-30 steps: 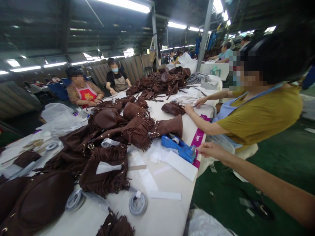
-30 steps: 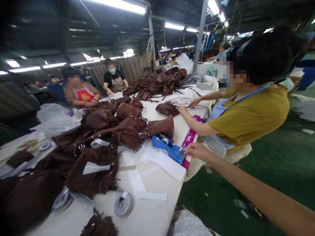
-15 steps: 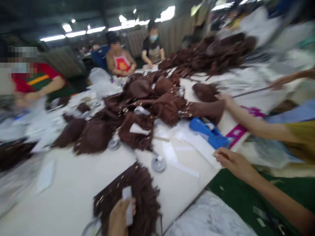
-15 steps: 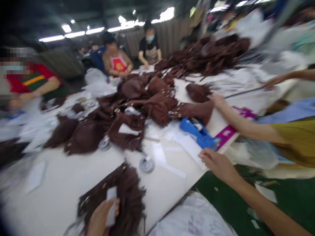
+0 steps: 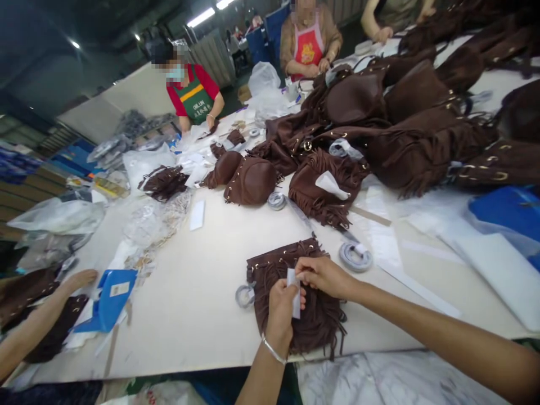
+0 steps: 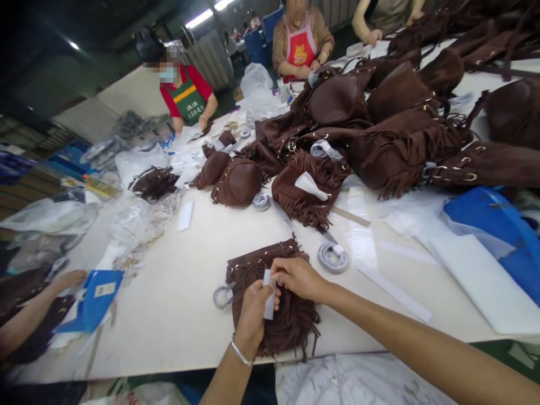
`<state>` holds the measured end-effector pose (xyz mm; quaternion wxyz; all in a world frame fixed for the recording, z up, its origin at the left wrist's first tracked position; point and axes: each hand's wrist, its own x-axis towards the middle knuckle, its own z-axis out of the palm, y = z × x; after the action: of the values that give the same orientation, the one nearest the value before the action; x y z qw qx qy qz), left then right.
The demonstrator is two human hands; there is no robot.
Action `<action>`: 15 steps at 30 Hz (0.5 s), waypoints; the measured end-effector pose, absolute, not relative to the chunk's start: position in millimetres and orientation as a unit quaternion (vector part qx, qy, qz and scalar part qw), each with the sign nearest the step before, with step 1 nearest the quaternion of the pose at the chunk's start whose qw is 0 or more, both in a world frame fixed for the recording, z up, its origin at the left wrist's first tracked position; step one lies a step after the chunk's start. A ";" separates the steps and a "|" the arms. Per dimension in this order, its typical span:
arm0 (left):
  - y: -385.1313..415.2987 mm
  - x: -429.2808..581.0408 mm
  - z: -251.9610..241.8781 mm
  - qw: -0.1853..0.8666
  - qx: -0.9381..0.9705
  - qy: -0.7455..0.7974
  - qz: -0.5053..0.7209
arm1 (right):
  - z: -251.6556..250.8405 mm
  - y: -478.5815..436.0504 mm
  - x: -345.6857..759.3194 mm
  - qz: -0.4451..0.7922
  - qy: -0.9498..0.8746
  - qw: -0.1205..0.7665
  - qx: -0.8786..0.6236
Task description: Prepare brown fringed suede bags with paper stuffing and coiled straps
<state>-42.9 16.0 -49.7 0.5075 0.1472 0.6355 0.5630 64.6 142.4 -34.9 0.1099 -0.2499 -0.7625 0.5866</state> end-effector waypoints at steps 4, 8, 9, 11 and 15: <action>15.8 -42.2 -48.1 0.505 0.143 0.652 0.547 | -35.9 142.8 57.1 0.484 -0.830 0.089 -0.264; 15.5 -42.5 -46.2 0.509 0.136 0.661 0.534 | -37.5 144.5 51.2 0.439 -0.850 0.068 -0.283; 15.5 -43.9 -45.9 0.511 0.131 0.659 0.536 | -37.9 146.3 49.5 0.442 -0.848 0.064 -0.284; 15.8 -47.5 -44.5 0.514 0.125 0.650 0.546 | -38.7 150.6 46.7 0.468 -0.834 0.049 -0.290; 16.5 -45.5 -34.0 0.517 0.102 0.659 0.537 | -39.7 149.8 50.3 0.562 -0.754 0.018 -0.338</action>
<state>-45.5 16.5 -34.0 0.5168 0.1022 0.6586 0.5373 50.3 149.8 -39.7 0.0182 -0.3377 -0.7544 0.5625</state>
